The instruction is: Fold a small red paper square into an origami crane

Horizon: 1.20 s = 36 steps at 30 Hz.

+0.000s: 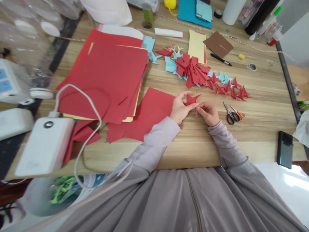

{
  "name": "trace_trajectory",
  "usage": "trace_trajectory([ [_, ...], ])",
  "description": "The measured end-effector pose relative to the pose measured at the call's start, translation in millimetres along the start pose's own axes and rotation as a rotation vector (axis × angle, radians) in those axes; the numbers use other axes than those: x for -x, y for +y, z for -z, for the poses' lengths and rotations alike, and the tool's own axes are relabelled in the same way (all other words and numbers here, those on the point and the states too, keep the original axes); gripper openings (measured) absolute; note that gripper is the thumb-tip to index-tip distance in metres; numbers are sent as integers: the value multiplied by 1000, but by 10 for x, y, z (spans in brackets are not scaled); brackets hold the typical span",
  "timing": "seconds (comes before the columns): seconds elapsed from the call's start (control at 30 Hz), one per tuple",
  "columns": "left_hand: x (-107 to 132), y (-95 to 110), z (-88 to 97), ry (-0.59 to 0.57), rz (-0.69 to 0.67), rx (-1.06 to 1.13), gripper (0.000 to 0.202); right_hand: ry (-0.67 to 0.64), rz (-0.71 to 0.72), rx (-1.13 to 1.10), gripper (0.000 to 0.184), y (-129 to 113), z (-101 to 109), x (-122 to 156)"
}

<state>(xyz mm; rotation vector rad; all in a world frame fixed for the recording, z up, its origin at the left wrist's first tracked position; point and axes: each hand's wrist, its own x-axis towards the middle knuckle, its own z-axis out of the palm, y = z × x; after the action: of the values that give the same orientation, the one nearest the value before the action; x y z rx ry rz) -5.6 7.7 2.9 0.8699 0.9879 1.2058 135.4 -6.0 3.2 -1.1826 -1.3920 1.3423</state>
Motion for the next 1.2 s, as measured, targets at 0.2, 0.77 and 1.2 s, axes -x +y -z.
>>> trace_trajectory([
  [0.2,16,45,-11,-19,26,35,51,-3,8,4,38,-9,5,5],
  [0.77,20,48,-30,33,-4,31,43,-40,48,113,41,-30,-10,12],
  [1.2,-25,0,-3,84,-22,44,48,-21,57,141,45,4,-22,16],
])
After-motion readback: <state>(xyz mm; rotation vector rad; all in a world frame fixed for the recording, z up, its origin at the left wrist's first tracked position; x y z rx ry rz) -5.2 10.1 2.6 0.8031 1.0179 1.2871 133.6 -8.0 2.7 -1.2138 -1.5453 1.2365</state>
